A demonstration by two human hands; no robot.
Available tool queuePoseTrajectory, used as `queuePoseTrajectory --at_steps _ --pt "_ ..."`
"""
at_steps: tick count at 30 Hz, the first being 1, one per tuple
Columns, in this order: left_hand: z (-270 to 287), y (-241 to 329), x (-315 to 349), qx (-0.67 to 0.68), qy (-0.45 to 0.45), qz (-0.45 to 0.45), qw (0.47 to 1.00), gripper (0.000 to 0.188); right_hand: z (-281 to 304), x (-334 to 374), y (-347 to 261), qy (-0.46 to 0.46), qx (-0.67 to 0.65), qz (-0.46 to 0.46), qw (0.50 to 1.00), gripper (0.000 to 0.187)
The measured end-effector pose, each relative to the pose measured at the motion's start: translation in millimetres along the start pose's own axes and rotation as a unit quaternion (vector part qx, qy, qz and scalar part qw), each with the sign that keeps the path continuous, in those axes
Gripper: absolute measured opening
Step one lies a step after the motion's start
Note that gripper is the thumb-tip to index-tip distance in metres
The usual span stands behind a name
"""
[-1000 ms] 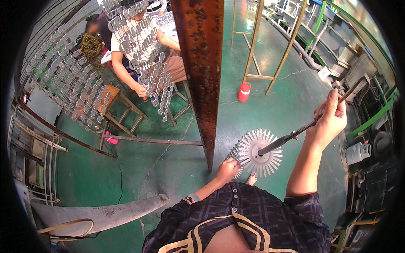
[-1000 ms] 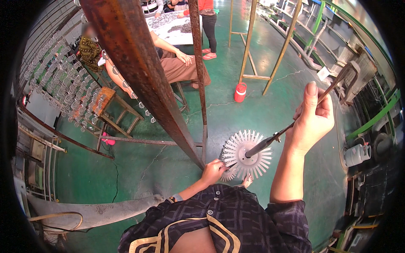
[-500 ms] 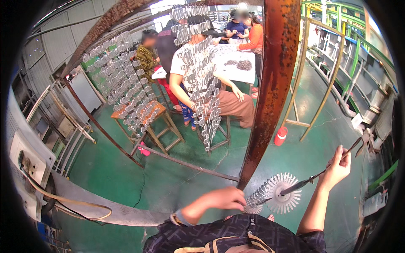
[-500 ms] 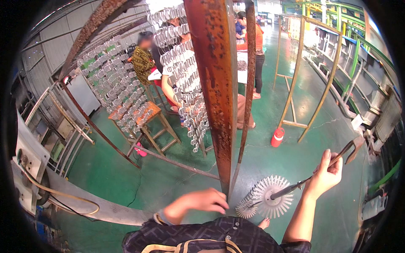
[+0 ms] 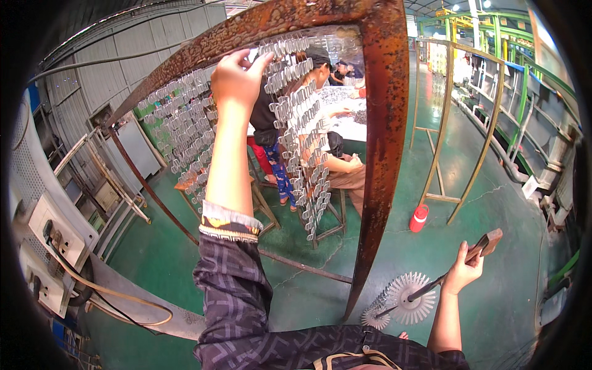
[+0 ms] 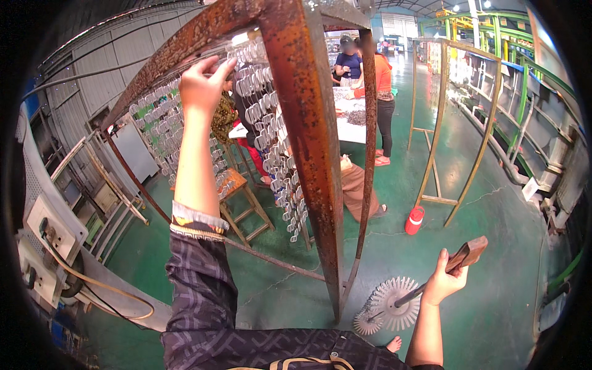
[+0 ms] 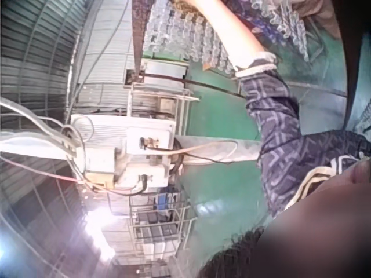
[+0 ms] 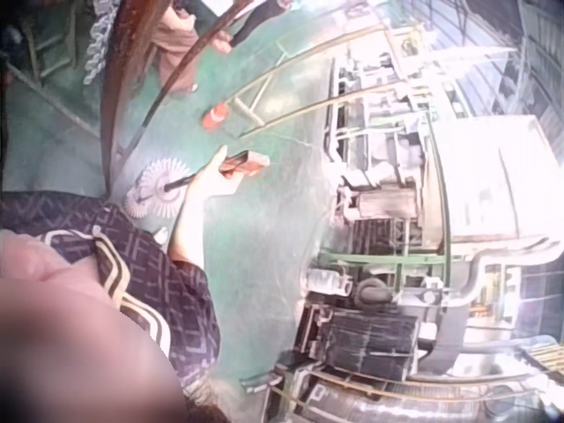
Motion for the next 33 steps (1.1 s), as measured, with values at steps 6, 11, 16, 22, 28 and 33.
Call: queuePoseTrajectory --at_steps 6,11,16,22,28,33 --pt "-31 -6 -35 -0.127 -0.086 0.003 0.988 0.053 9 -2 29 -0.004 0.006 -0.01 1.0 0.029" --pt "-54 -11 -42 -0.214 -0.126 -0.016 0.969 0.046 12 0 32 -0.008 -0.015 -0.02 1.0 0.033" --pt "-68 -26 -45 -0.217 -0.202 -0.029 0.955 0.044 14 4 36 0.0 -0.037 -0.034 0.999 0.038" --pt "-73 -149 -62 0.011 -0.063 0.019 0.998 0.046 15 9 46 -0.025 -0.038 -0.051 0.998 0.043" --pt "-82 -161 -60 0.03 -0.049 0.032 0.998 0.052 22 9 43 -0.004 -0.04 -0.051 0.998 0.043" --pt "-59 -152 -47 0.34 0.026 0.141 0.929 0.036 23 8 49 -0.008 -0.035 -0.054 0.998 0.045"
Point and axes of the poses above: each hand's wrist, its own x-axis away from the middle knuckle, its own z-axis out of the back of the hand, y = z × x, the point moved 10 cm from there along -x, towards the middle knuckle, and after that the axes turned 13 degrees about -z, right-handed, at the moved point
